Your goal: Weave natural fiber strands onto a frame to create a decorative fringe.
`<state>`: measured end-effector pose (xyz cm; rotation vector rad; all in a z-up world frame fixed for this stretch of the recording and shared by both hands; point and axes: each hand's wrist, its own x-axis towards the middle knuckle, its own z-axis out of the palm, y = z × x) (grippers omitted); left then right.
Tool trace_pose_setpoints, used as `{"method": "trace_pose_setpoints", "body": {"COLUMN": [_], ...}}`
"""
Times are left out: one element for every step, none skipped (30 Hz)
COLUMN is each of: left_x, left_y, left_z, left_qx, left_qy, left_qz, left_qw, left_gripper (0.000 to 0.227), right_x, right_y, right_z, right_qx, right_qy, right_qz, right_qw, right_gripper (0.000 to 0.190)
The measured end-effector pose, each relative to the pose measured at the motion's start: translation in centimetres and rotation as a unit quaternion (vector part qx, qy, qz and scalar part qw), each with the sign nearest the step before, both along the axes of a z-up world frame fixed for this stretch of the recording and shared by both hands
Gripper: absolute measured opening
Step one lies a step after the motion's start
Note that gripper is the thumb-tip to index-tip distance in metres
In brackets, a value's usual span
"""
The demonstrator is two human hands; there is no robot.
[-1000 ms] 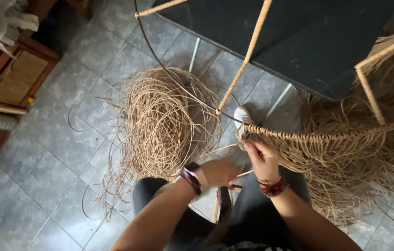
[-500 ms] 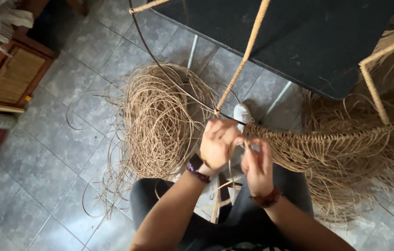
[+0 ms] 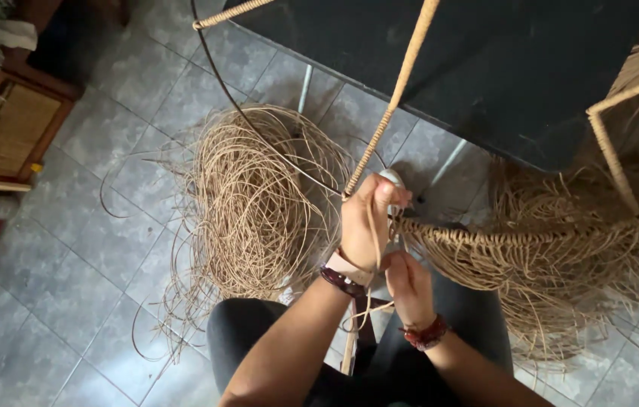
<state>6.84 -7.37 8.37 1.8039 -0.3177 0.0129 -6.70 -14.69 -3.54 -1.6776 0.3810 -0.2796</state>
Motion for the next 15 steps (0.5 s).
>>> {"method": "trace_pose_setpoints", "body": {"left_x": [-0.1,-0.3,0.1,0.7,1.2,1.7,2.2,2.9,3.2,3.6,3.9,4.4,4.9,5.1,5.0], "left_y": [-1.0,-2.0,-2.0,-2.2,-2.3,-2.3,-2.3,-2.3,-2.2,-2.0,-1.8,-1.9,-2.0,-2.0,-2.2], "left_z": [-0.1,-0.2,-0.5,-0.8,-1.1,-1.3,-1.6,-1.8,-2.3,-2.9,-3.4,-3.6,-3.8,-3.9,-4.0], "left_qx": [-0.215,-0.419,-0.42,-0.479,-0.535,-0.536,-0.565,-0.591,-0.591,-0.603,-0.616,-0.616,-0.634,-0.652,-0.652], "left_qy": [0.093,0.181,0.183,0.222,0.26,0.261,0.278,0.295,0.296,0.298,0.3,0.301,0.293,0.285,0.285], "left_qz": [-0.022,-0.039,-0.037,-0.02,-0.002,0.0,0.004,0.005,0.004,0.015,0.025,0.025,0.016,0.008,0.01], "left_qw": [0.972,0.889,0.888,0.849,0.804,0.803,0.777,0.751,0.751,0.74,0.728,0.728,0.716,0.703,0.702], "left_gripper": [0.035,0.05,0.05,0.053,0.056,0.056,0.057,0.059,0.059,0.059,0.06,0.06,0.06,0.059,0.059], "right_x": [0.3,0.5,0.5,0.7,1.0,0.8,0.7,0.8,0.6,0.5,0.3,0.3,0.3,0.0,-0.6], "right_y": [-0.4,-0.9,-0.8,-0.9,-0.9,-1.2,-1.4,-1.5,-1.2,-0.9,-0.5,-0.6,-0.7,-0.8,-1.2], "right_z": [-1.2,-2.3,-1.9,-1.4,-1.0,-1.5,-2.0,-2.5,-2.1,-1.7,-1.3,-1.5,-1.7,-1.8,-4.0], "right_qx": [0.002,0.004,0.004,-0.022,-0.048,-0.05,-0.063,-0.075,-0.075,-0.093,-0.111,-0.112,-0.127,-0.141,-0.142], "right_qy": [0.001,0.003,0.006,0.004,0.003,0.005,0.001,-0.006,-0.006,-0.007,-0.008,-0.007,-0.019,-0.03,-0.028], "right_qz": [0.013,0.029,0.03,0.043,0.056,0.057,0.065,0.069,0.067,0.068,0.068,0.068,0.074,0.083,0.085], "right_qw": [1.0,1.0,1.0,0.999,0.997,0.997,0.996,0.995,0.995,0.993,0.991,0.991,0.989,0.986,0.986], "right_gripper": [0.04,0.045,0.045,0.049,0.052,0.052,0.052,0.052,0.052,0.053,0.055,0.055,0.055,0.055,0.055]}}
